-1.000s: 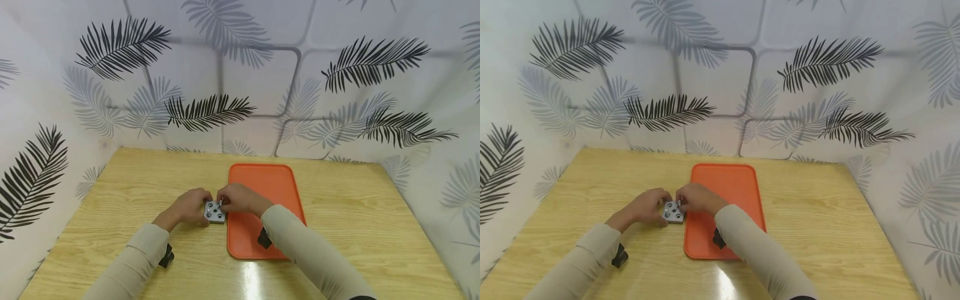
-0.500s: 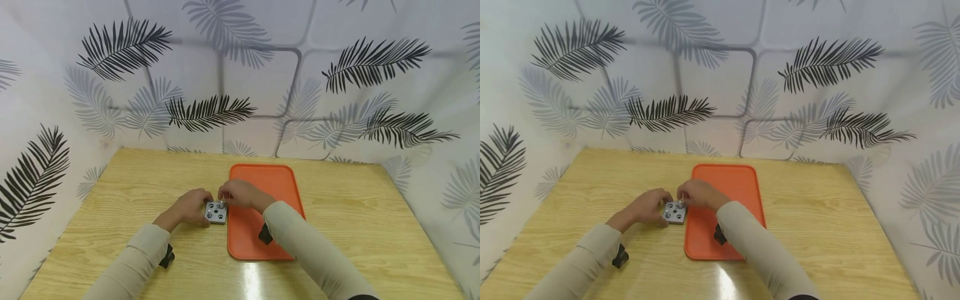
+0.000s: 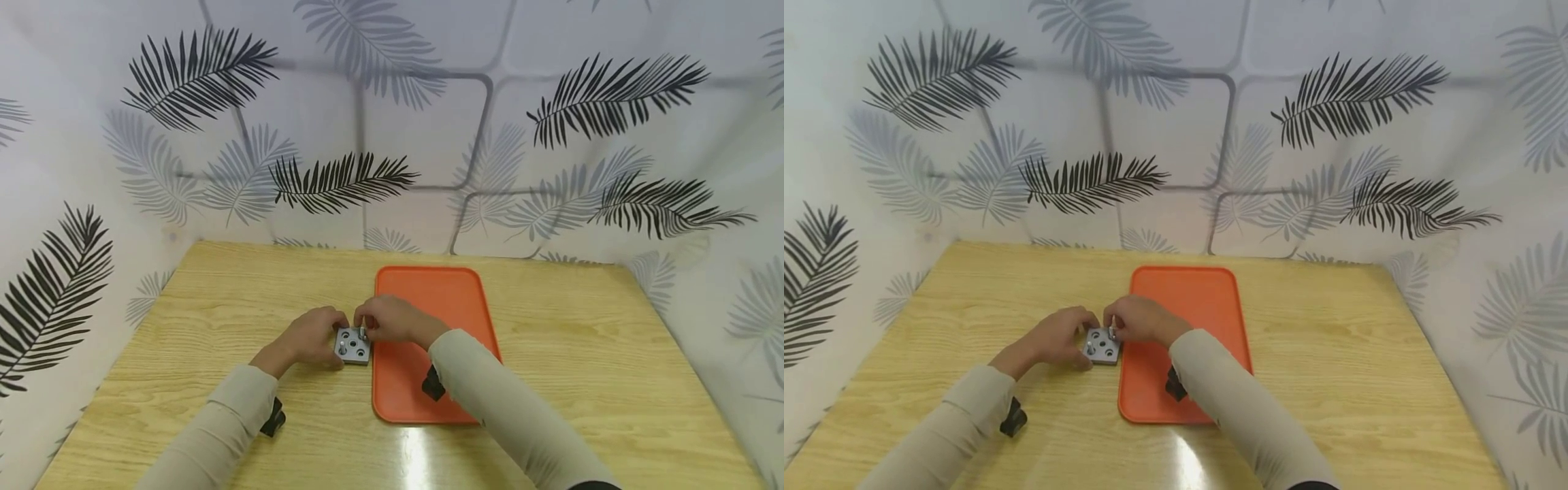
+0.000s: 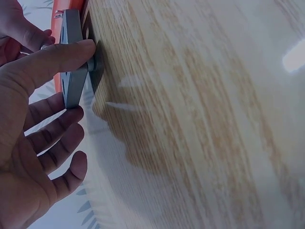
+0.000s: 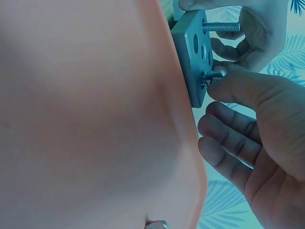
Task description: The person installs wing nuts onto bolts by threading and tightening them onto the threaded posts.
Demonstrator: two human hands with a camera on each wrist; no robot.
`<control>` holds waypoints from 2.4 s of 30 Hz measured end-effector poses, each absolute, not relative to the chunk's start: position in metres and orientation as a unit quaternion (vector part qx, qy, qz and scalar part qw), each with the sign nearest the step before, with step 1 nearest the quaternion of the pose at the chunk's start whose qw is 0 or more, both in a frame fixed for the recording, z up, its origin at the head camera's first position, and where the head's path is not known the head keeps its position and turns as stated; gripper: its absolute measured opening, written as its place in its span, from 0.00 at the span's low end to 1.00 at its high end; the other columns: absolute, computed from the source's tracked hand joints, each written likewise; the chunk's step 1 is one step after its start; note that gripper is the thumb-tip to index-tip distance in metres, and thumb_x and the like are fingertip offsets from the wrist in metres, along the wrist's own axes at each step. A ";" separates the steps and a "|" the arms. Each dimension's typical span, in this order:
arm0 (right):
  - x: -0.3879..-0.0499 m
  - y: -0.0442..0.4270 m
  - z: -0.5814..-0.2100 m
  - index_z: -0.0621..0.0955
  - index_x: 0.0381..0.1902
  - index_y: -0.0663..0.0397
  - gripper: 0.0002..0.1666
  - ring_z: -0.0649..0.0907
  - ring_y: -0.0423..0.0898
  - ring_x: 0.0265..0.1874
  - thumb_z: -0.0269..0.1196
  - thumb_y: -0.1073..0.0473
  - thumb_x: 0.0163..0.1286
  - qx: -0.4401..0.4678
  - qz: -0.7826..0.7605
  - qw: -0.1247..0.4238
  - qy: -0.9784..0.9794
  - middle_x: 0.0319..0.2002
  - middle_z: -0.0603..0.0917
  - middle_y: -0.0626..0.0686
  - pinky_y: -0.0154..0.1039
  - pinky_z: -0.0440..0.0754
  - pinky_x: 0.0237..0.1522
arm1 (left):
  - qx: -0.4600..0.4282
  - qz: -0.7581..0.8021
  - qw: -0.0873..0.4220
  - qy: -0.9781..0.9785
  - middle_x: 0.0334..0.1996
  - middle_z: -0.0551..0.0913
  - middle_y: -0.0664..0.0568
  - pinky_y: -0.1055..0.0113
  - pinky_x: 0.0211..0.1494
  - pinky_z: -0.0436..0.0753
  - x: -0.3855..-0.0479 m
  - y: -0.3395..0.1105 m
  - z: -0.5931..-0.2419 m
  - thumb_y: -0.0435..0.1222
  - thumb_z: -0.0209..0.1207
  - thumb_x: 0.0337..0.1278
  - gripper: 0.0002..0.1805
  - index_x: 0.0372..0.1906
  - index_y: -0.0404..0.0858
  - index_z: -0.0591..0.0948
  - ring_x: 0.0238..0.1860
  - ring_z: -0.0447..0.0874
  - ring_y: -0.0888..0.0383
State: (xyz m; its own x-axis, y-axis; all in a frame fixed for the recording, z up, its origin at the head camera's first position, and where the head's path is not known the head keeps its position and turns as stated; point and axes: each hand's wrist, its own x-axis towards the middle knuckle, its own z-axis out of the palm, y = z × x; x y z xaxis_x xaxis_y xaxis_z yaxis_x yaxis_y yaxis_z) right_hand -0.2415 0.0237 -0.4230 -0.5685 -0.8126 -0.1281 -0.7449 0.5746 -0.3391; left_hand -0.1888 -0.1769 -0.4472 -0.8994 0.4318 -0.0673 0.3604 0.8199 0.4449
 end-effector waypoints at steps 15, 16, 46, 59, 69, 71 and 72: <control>-0.243 0.036 -0.425 0.83 0.37 0.51 0.04 0.78 0.38 0.28 0.63 0.58 0.68 -0.432 -0.189 0.154 0.869 0.30 0.84 0.48 0.32 0.77 0.34 | 0.205 0.208 0.096 0.952 0.41 0.82 0.50 0.56 0.51 0.80 -0.188 -0.174 -0.444 0.40 0.79 0.33 0.28 0.45 0.39 0.83 0.41 0.78 0.55; -0.244 0.037 -0.425 0.83 0.41 0.52 0.07 0.79 0.39 0.28 0.61 0.60 0.68 -0.430 -0.197 0.156 0.867 0.32 0.85 0.49 0.33 0.78 0.35 | 0.206 0.209 0.096 0.951 0.41 0.82 0.50 0.56 0.51 0.80 -0.188 -0.175 -0.445 0.40 0.80 0.32 0.28 0.45 0.39 0.83 0.41 0.78 0.55; -0.243 0.036 -0.423 0.83 0.36 0.52 0.03 0.78 0.39 0.29 0.63 0.61 0.67 -0.436 -0.214 0.154 0.860 0.31 0.84 0.49 0.30 0.76 0.34 | 0.211 0.213 0.089 0.950 0.40 0.82 0.49 0.55 0.51 0.81 -0.187 -0.174 -0.443 0.39 0.80 0.32 0.28 0.45 0.38 0.82 0.40 0.78 0.55; -0.245 0.033 -0.425 0.85 0.49 0.51 0.16 0.81 0.44 0.36 0.64 0.66 0.63 -0.453 -0.181 0.174 0.855 0.37 0.85 0.50 0.35 0.79 0.41 | 0.200 0.217 0.096 0.951 0.41 0.82 0.50 0.57 0.50 0.80 -0.188 -0.173 -0.445 0.39 0.80 0.32 0.28 0.45 0.39 0.83 0.40 0.77 0.56; -0.245 0.031 -0.432 0.83 0.34 0.50 0.06 0.80 0.39 0.30 0.70 0.55 0.63 -0.429 -0.175 0.139 0.875 0.31 0.85 0.47 0.31 0.78 0.36 | 0.199 0.210 0.098 0.952 0.42 0.82 0.50 0.55 0.52 0.80 -0.189 -0.174 -0.444 0.40 0.79 0.33 0.29 0.46 0.39 0.83 0.41 0.78 0.56; -0.244 0.031 -0.432 0.82 0.30 0.49 0.09 0.79 0.37 0.28 0.71 0.53 0.63 -0.428 -0.171 0.132 0.878 0.28 0.84 0.47 0.31 0.77 0.34 | 0.199 0.209 0.099 0.952 0.42 0.82 0.50 0.55 0.52 0.80 -0.189 -0.174 -0.444 0.40 0.79 0.33 0.29 0.47 0.39 0.83 0.42 0.78 0.56; -0.244 0.032 -0.432 0.82 0.30 0.49 0.09 0.78 0.37 0.28 0.71 0.53 0.63 -0.428 -0.170 0.131 0.878 0.28 0.84 0.47 0.30 0.76 0.33 | 0.198 0.211 0.100 0.952 0.42 0.82 0.50 0.55 0.52 0.80 -0.189 -0.174 -0.444 0.40 0.79 0.33 0.29 0.47 0.38 0.83 0.42 0.78 0.55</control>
State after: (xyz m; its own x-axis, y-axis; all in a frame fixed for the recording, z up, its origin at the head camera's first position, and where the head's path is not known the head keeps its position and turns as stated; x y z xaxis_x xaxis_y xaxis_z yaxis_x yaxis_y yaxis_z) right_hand -0.2435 0.0315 -0.4324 -0.5992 -0.7961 -0.0845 -0.7068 0.5756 -0.4111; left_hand -0.1892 -0.1737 -0.4436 -0.9014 0.4199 -0.1058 0.3358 0.8321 0.4414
